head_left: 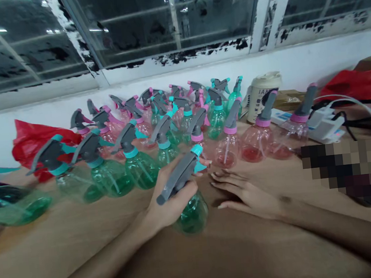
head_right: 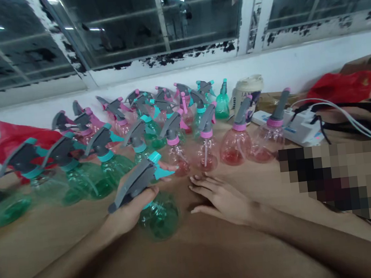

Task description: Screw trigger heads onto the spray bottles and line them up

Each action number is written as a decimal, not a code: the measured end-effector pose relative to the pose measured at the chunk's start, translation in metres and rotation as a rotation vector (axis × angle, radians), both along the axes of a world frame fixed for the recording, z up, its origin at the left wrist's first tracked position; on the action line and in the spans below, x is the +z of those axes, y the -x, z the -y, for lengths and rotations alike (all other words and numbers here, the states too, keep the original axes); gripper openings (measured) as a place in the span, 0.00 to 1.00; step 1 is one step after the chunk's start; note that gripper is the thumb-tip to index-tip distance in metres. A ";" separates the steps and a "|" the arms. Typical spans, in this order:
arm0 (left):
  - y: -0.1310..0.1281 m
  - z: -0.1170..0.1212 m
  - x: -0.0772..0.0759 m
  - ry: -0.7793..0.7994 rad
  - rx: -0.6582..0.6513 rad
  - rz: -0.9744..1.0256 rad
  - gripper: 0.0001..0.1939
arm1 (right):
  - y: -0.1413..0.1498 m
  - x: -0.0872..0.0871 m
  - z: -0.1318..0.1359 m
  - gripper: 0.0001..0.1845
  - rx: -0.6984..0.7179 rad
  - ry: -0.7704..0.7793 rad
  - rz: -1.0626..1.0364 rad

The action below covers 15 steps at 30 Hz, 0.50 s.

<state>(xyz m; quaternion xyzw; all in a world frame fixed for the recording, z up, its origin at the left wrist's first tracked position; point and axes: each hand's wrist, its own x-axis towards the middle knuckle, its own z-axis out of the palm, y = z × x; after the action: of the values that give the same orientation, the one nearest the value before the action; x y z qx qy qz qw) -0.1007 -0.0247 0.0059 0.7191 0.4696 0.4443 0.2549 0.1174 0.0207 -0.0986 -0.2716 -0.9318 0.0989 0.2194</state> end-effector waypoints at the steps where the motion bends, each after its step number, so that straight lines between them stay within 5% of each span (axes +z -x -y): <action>1: 0.000 0.000 0.001 0.024 -0.017 0.000 0.04 | 0.000 -0.001 0.000 0.28 -0.002 0.005 0.006; 15: -0.001 0.001 0.009 -0.001 -0.072 -0.047 0.04 | -0.002 -0.002 0.000 0.24 -0.018 0.046 0.028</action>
<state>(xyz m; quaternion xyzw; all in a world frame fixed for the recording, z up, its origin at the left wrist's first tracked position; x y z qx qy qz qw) -0.0993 -0.0260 0.0145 0.7457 0.4492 0.4182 0.2593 0.1199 0.0210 -0.1005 -0.2865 -0.9298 0.1146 0.2007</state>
